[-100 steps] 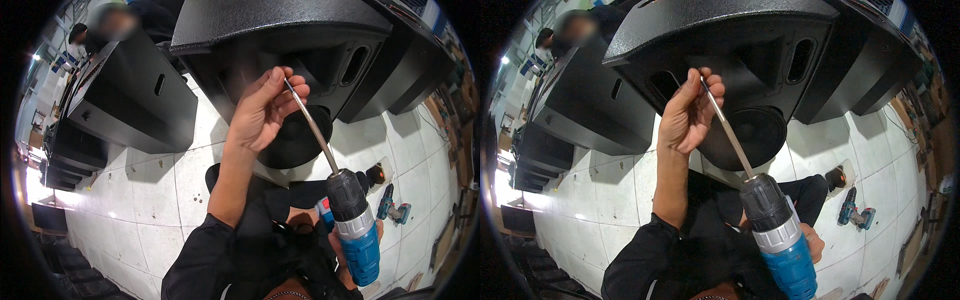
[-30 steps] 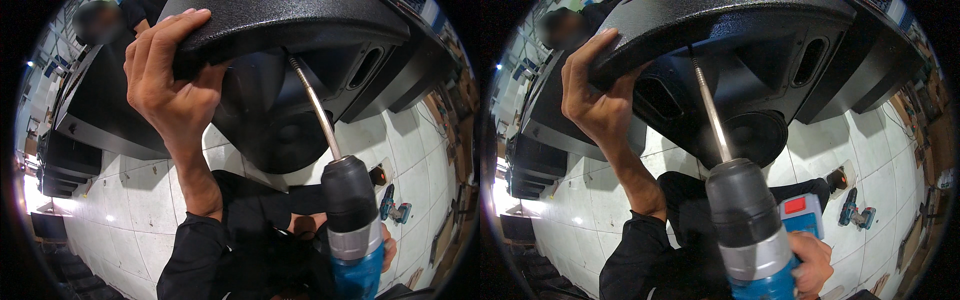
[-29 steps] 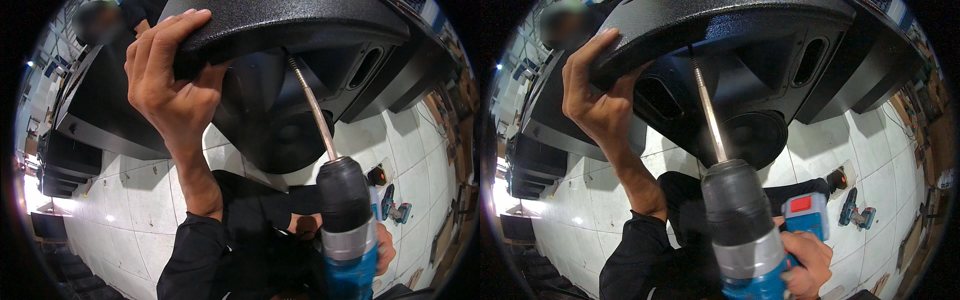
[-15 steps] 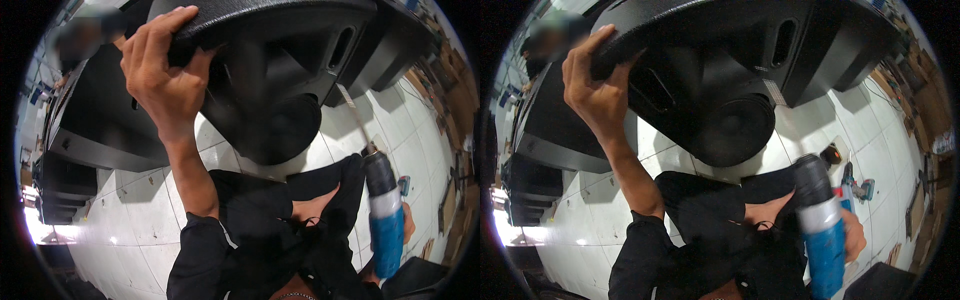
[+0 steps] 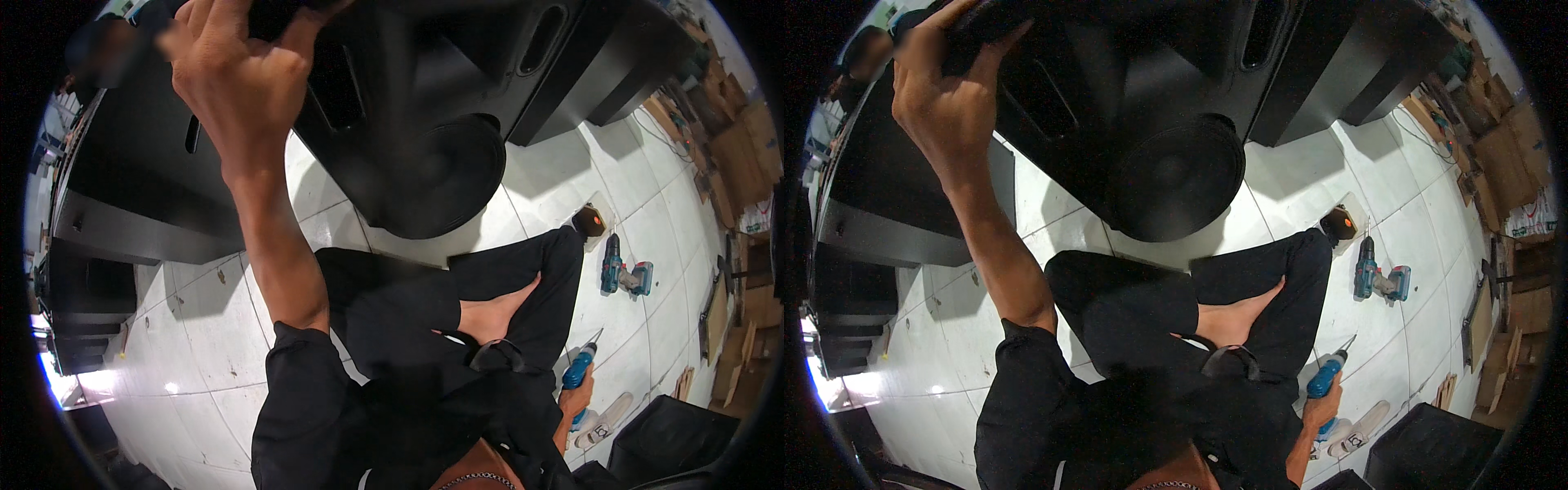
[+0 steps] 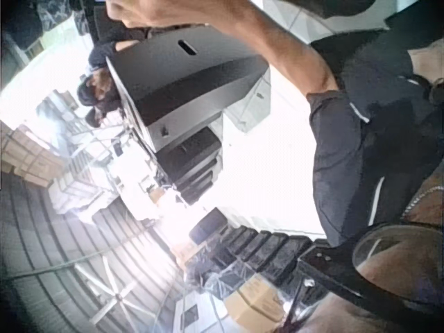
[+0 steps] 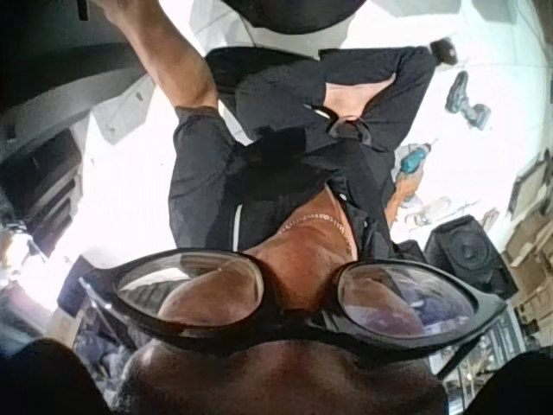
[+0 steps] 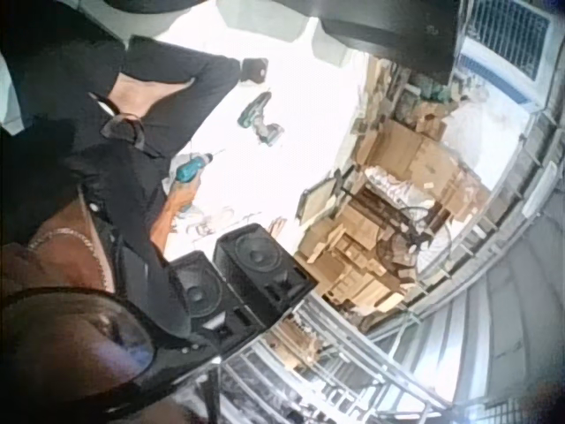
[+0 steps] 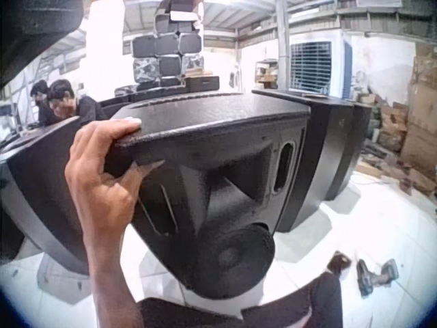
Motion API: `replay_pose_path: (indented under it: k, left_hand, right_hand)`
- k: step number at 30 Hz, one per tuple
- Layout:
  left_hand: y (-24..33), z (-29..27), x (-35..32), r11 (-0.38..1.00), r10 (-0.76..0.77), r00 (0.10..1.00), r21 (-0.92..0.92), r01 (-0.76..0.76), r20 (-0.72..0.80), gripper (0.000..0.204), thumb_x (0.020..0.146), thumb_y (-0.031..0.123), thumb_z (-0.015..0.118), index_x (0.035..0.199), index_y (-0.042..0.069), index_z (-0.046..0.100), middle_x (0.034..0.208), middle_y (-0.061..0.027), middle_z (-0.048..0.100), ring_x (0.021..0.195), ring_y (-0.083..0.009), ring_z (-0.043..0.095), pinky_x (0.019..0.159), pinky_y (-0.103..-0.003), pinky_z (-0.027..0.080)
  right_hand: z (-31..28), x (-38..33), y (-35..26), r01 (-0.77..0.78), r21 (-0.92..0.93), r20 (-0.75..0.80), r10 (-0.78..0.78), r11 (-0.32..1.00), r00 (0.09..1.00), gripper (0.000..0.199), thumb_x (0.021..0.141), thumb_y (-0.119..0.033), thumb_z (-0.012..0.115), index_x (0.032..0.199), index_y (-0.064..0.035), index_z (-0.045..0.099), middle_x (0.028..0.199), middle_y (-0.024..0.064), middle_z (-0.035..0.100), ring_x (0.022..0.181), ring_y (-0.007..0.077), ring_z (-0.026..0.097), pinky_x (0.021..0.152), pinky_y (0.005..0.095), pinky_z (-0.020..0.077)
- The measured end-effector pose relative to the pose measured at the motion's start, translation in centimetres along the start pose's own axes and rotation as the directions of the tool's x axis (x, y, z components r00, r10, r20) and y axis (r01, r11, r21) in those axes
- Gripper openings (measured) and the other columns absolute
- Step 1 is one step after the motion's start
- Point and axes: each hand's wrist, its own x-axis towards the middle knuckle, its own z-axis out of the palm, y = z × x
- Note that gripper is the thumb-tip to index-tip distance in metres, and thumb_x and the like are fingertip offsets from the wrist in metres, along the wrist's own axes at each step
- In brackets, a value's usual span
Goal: The person sits on the floor and uses a cordless drill to fasten screws into a large black speaker enclosure. They repeatedly pick up screws from a nearby container and secure them around the speaker cone and enclosure frame.
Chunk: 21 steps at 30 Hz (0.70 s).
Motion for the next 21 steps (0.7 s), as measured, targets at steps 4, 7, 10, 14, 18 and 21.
replay_pose_path:
  k: [4, 7, 10, 14, 18, 21]
  left_hand:
    - [0.7, -0.3, 0.1, 0.998, -0.068, 0.998, -0.004, 0.068, 0.017, 0.04, 0.062, 0.0, 0.08, 0.098, 0.003, 0.063, 0.092, -0.0087, 0.062, 0.088, -0.0227, 0.061, 0.077, -0.031, 0.047]
    - [1.8, -1.0, 0.4, 0.992, -0.124, 0.988, -0.005, 0.125, 0.091, 0.042, 0.063, -0.002, 0.079, 0.101, 0.003, 0.062, 0.092, -0.01, 0.061, 0.088, -0.0238, 0.061, 0.078, -0.031, 0.048]
    - [2.7, -0.7, 0.3, 0.99, -0.139, 0.985, 0.006, 0.139, 0.099, 0.042, 0.064, -0.002, 0.078, 0.103, 0.003, 0.062, 0.094, -0.0112, 0.061, 0.089, -0.0249, 0.061, 0.08, -0.031, 0.048]
    - [3.0, -1.6, 0.8, 0.983, -0.142, 0.981, 0.133, 0.125, 0.129, 0.043, 0.065, 0.001, 0.079, 0.105, 0.003, 0.062, 0.098, -0.0122, 0.062, 0.093, -0.0274, 0.061, 0.084, -0.033, 0.047]
    - [2.3, -1.2, -1.2, 0.966, 0.061, 0.996, 0.256, -0.043, -0.062, 0.032, 0.072, 0.013, 0.08, 0.101, 0.008, 0.067, 0.097, -0.0075, 0.067, 0.092, -0.0248, 0.063, 0.084, -0.035, 0.049]
    - [4.7, -2.1, -5.1, 0.994, 0.063, 0.998, 0.083, -0.064, 0.015, 0.016, 0.079, 0.011, 0.073, 0.094, 0.007, 0.068, 0.097, -0.0088, 0.069, 0.095, -0.0252, 0.063, 0.087, -0.035, 0.048]
  right_hand:
    - [1.8, -1.0, 2.6, 0.124, 0.098, 0.281, -0.147, 0.987, 0.948, 0.072, 0.074, -0.003, 0.063, 0.142, -0.0114, 0.041, 0.118, 0.0188, 0.052, 0.103, 0.0385, 0.056, 0.087, 0.0427, 0.0461]
    - [3.6, -0.8, 3.5, 0.227, 0.16, 0.337, -0.269, 0.961, 0.902, 0.074, 0.073, -0.003, 0.063, 0.142, -0.0106, 0.039, 0.12, 0.0214, 0.05, 0.11, 0.0386, 0.053, 0.093, 0.0424, 0.0439]
    - [2.8, 2.3, 2.5, 0.154, 0.164, 0.373, -0.206, 0.974, 0.904, 0.061, 0.072, -0.004, 0.066, 0.131, -0.0056, 0.052, 0.124, 0.0187, 0.05, 0.113, 0.0377, 0.052, 0.096, 0.0415, 0.0424]
    - [1.6, 9.6, -2.0, 0.214, 0.43, 0.08, -0.273, 0.877, 0.959, 0.05, 0.072, -0.004, 0.069, 0.121, -0.0015, 0.059, 0.114, 0.0154, 0.057, 0.108, 0.0322, 0.056, 0.092, 0.0369, 0.0441]
    - [0.2, 14.4, -13.2, 0.158, 0.854, 0.0, -0.303, 0.495, 0.953, 0.046, 0.081, -0.009, 0.07, 0.124, -0.0008, 0.057, 0.111, 0.0115, 0.061, 0.097, 0.0205, 0.061, 0.083, 0.0324, 0.049]
    - [1.8, 16.2, -20.7, -0.028, 0.985, 0.106, -0.463, 0.173, 0.88, 0.049, 0.083, -0.013, 0.07, 0.127, 0.0017, 0.054, 0.112, 0.0118, 0.061, 0.094, 0.0201, 0.062, 0.081, 0.0308, 0.05]
